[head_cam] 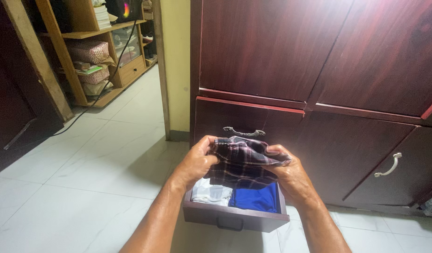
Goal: The person opens a wooden drawer and folds several pieces of clothing, including a teal cloth, a blue shirt, a white cloth, a plaid shirt, and a gray cloth. Each item is folded by hand and placed back into the drawer in an organized manner.
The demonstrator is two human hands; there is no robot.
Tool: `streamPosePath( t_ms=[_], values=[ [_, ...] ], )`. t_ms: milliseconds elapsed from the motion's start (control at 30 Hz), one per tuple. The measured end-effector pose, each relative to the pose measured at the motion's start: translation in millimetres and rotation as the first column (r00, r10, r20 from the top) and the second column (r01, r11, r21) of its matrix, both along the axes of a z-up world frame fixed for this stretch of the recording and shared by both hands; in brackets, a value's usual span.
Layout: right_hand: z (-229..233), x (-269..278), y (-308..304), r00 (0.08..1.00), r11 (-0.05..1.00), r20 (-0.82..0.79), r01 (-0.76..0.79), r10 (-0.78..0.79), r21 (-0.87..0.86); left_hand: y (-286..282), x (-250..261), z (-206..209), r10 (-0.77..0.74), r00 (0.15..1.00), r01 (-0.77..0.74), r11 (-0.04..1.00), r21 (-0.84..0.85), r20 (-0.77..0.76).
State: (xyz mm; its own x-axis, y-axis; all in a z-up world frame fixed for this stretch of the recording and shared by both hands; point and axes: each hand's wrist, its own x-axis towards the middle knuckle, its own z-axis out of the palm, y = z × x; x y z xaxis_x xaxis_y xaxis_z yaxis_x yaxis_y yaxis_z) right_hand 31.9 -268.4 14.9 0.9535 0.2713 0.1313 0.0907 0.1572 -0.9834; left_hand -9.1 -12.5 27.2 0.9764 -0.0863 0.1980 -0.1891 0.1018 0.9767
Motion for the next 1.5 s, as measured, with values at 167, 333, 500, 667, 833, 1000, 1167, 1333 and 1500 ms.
streamPosePath(
  t_ms=[167,333,500,667,833,1000,1167,1333,1500],
  values=[
    [5.7,-1.1,-2.6,0.992,0.993,0.066,-0.111,0.108,0.047,-3.2,-3.4,1.8,0.005,1.0,-0.005,0.999,-0.04,-0.021],
    [16.6,-7.9,-0.3,1.0,0.999,0.015,-0.015,0.015,-0.043,-9.5,-6.2,5.6,0.035,0.999,-0.032,0.984,0.177,-0.013],
    [20.5,-13.8,6.0,1.0,0.999,0.016,-0.018,0.018,0.043,-12.6,-7.5,4.3,0.107,0.994,-0.104,0.979,0.172,-0.005],
    [20.8,-12.9,9.8,0.998,0.999,-0.037,0.046,-0.046,0.014,-12.2,0.5,-4.0,0.159,0.986,-0.162,0.986,0.051,0.058],
    [6.1,-6.0,13.4,0.987,0.984,-0.095,0.113,-0.126,-0.138,-1.1,14.3,-11.2,0.351,0.932,-0.359,0.928,-0.1,-0.09],
    [-31.9,11.4,18.6,0.994,0.96,-0.077,0.049,-0.073,-0.274,12.2,23.4,-35.8,0.391,0.891,-0.431,0.889,-0.154,-0.232],
    [-84.9,42.6,18.2,0.976,0.896,-0.116,0.12,-0.186,-0.427,14.0,46.9,-82.2,0.306,0.897,-0.381,0.901,-0.208,-0.318],
    [-152.0,77.5,18.8,0.938,0.913,-0.235,0.155,-0.256,-0.379,19.4,91.4,-136.3,0.252,0.827,-0.343,0.935,-0.096,-0.502],
    [-205.2,101.8,21.6,0.921,0.89,-0.274,0.14,-0.278,-0.433,21.8,123.9,-184.2,0.473,0.812,-0.314,0.848,0.427,-0.343]
  ],
)
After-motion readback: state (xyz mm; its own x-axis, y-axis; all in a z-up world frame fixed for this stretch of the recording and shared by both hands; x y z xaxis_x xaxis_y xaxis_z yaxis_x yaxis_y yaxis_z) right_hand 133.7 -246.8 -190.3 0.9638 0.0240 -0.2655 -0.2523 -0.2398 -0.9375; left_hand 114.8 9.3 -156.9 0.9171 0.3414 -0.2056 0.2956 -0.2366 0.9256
